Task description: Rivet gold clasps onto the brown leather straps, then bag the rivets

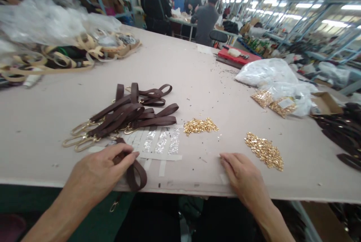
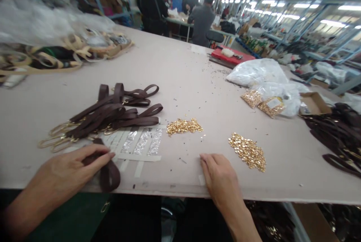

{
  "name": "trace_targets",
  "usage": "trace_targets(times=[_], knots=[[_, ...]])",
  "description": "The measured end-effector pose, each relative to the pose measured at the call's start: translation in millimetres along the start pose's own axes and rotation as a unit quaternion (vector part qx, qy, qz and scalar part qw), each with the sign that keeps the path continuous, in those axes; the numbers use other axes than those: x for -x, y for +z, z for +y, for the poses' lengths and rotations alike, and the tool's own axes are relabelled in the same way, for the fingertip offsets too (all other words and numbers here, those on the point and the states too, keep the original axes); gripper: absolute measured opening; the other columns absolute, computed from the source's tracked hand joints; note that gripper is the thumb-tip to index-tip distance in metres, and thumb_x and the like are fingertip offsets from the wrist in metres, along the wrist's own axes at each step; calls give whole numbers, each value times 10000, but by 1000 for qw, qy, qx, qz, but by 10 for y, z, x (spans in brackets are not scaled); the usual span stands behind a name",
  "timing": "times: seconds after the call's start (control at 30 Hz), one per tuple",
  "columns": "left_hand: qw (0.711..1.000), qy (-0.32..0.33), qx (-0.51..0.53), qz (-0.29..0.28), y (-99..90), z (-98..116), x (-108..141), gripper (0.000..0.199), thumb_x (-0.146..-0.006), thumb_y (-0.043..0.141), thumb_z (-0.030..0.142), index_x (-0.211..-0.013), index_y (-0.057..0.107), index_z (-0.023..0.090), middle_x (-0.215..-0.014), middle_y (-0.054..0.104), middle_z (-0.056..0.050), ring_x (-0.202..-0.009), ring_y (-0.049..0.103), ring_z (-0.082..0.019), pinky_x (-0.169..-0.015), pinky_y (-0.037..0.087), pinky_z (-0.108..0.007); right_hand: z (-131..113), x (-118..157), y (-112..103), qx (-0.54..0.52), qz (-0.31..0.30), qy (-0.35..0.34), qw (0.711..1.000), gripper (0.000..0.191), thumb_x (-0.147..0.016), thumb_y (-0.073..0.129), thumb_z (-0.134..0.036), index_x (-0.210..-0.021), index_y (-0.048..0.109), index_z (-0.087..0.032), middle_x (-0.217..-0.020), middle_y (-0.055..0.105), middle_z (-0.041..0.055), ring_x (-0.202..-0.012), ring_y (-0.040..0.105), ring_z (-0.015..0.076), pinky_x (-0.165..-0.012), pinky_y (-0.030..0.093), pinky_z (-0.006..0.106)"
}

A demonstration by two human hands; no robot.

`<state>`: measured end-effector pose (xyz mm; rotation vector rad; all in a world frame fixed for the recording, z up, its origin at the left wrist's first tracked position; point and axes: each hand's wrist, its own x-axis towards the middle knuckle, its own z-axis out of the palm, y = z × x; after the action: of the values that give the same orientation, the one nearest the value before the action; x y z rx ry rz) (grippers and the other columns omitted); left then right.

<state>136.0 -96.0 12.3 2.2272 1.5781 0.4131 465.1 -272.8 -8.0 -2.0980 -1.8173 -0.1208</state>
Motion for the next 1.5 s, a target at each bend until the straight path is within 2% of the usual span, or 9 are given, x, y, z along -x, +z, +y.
trace_targets(times=[0.13,0.3,0.5,0.6,0.7,0.87,1.07,1.27,1.5], knots=[[980,-101,170,-35,0,68,201,251,-823,596,445,-971,605,243,-777,679,15,-710,649,-189,-681,471,-284,112,-79,103,47,-23,-45,998,292,-985,411,-355,-946,672,-229,-845,669,62,-753,632,216,-716,486,356],[863,-181,468,-54,-20,237,392,526,-800,681,366,-1244,427,245,-918,623,22,-839,698,-186,-765,510,-280,281,-76,119,69,-76,-75,992,338,-1001,358,-377,-922,658,-243,-852,645,57,-746,627,215,-713,485,368],[738,-185,616,-203,6,385,493,360,-828,646,267,-1165,570,165,-732,648,7,-628,605,-111,-664,470,-229,222,-108,30,68,-52,-87,993,362,-997,341,-366,-848,636,-221,-801,650,62,-734,638,223,-696,494,369],[710,-161,639,-247,76,455,525,329,-830,622,220,-1154,593,170,-865,695,-31,-592,548,-84,-581,397,-207,184,-105,-26,16,-32,-35,999,343,-977,373,-397,-850,639,-221,-791,687,50,-733,668,223,-688,505,354],[728,-142,623,-248,138,558,579,306,-882,598,300,-1169,625,195,-1009,686,-42,-723,547,-97,-681,393,-218,114,-48,-91,-89,-48,80,992,285,-928,480,-457,-901,669,-246,-818,727,13,-735,689,197,-666,513,300],[789,-113,543,-265,246,750,677,381,-949,482,492,-916,690,174,-720,559,22,-684,469,-108,-691,370,-239,-258,120,-134,-320,-49,218,921,285,-816,663,-514,-904,705,-246,-810,727,7,-764,673,175,-679,523,244],[734,-96,615,-271,412,950,685,316,-851,613,195,-1154,697,220,-930,686,11,-758,548,-106,-755,437,-230,-858,198,-54,-544,-49,254,798,197,-799,733,-418,-839,693,-229,-657,672,-19,-643,633,127,-636,528,216],[779,-47,592,-201,404,1046,715,228,-835,626,169,-1026,742,211,-892,716,6,-814,632,-140,-769,493,-232,-994,181,-11,-564,-55,255,783,162,-820,722,-393,-849,720,-233,-677,678,-19,-649,614,112,-636,518,205],[808,6,550,-211,461,1038,754,318,-898,549,147,-1137,721,267,-933,734,28,-936,664,-159,-874,499,-245,-1022,130,-44,-565,-85,258,779,156,-810,724,-367,-818,725,-211,-685,667,-20,-659,605,112,-638,505,208]])
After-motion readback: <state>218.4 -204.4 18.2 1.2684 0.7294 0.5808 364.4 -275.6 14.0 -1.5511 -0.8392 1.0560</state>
